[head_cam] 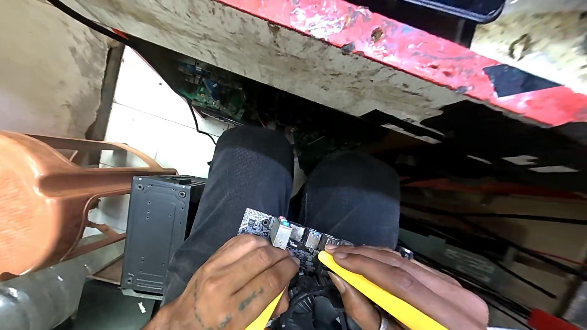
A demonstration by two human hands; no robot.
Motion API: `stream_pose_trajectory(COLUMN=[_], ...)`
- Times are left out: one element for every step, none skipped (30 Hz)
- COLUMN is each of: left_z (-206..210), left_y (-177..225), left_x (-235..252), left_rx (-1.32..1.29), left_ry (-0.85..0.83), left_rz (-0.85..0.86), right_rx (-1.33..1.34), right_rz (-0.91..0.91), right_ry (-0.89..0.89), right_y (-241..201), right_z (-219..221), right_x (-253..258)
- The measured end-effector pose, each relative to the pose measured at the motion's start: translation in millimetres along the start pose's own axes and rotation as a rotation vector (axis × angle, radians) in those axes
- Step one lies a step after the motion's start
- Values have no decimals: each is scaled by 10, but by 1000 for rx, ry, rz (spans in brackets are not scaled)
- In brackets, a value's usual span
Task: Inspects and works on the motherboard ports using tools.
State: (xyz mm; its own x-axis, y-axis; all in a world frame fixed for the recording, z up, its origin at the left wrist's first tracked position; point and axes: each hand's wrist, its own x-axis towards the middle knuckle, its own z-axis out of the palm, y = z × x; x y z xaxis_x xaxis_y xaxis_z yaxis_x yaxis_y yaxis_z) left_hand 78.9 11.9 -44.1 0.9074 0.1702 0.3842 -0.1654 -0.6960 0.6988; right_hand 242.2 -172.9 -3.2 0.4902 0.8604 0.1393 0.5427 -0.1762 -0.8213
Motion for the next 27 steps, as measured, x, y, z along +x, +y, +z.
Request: stream_pose_trajectory(left_z=[1, 1, 0, -3, -5, -5, -3, 0, 0, 0, -1, -1, -3, -3, -2, 0, 1, 2, 3, 4, 5, 5, 6, 5, 5, 6, 8], left_y=[1, 3, 3, 3, 4, 3, 2, 3, 3, 5, 8, 6, 6, 6, 2, 0, 2, 4, 5, 5, 4, 2, -1, -2, -2, 0, 2], left_x=[0, 0, 2, 3, 2, 1, -2, -4, -5, -5, -5, -3, -2, -1, -1, 0, -1, 1, 1, 0, -3, -4, -2, -2, -3, -4, -3], left_rx=[0, 3, 4, 7, 8, 8, 7, 6, 7, 7, 8, 10, 11, 12, 12, 12, 13, 13, 13, 14, 13, 11, 10, 11, 13, 14, 13], left_ry=[0, 1, 1, -2, -6, -7, -4, -2, -2, -1, -2, -3, -4, -6, -6, -5, -5, -4, -3, -1, 0, 2, 2, 3, 3, 4, 6], left_rz=[-2, -2, -2, -3, -3, -2, -3, -3, -3, -4, -5, -4, -3, -3, -1, 1, 0, -2, -4, -5, -3, -1, 2, 4, 5, 4, 3], right_rx=[-1, 0, -2, -5, -7, -10, -12, -15, -17, -18, -19, -23, -26, -28, -29, -30, -30, -31, -32, -32, -34, -34, -34, -33, -33, -32, -32], right_rz=[-4, -6, -7, -6, -8, -12, -15, -16, -16, -14, -13, -13, -12, -10, -7, -5, -4, -5, -7, -6, -2, 2, 2, 1, 1, 1, 0], right_ry=[-1, -2, 0, 3, 4, 5, 4, 1, -1, -5, -10, -14, -18, -22, -23, -24, -23, -20, -19, -20, -22, -24, -26, -27, -29, -31, -30], right_y=[1, 2, 1, 0, 0, 2, 4, 7, 8, 7, 5, 4, 1, -3, -5, -6, -7, -5, -4, -5, -9, -12, -11, -8, -7, -8, -7], right_z=[1, 3, 7, 11, 12, 12, 11, 9, 7, 4, 0, -3, -5, -8, -9, -10, -9, -6, -4, -4, -5, -7, -8, -8, -8, -9, -10], right_x=[0, -2, -2, -1, -2, -2, -2, -2, -1, -1, -2, 2, 4, 6, 10, 12, 13, 14, 16, 18, 19, 20, 22, 24, 25, 24, 24])
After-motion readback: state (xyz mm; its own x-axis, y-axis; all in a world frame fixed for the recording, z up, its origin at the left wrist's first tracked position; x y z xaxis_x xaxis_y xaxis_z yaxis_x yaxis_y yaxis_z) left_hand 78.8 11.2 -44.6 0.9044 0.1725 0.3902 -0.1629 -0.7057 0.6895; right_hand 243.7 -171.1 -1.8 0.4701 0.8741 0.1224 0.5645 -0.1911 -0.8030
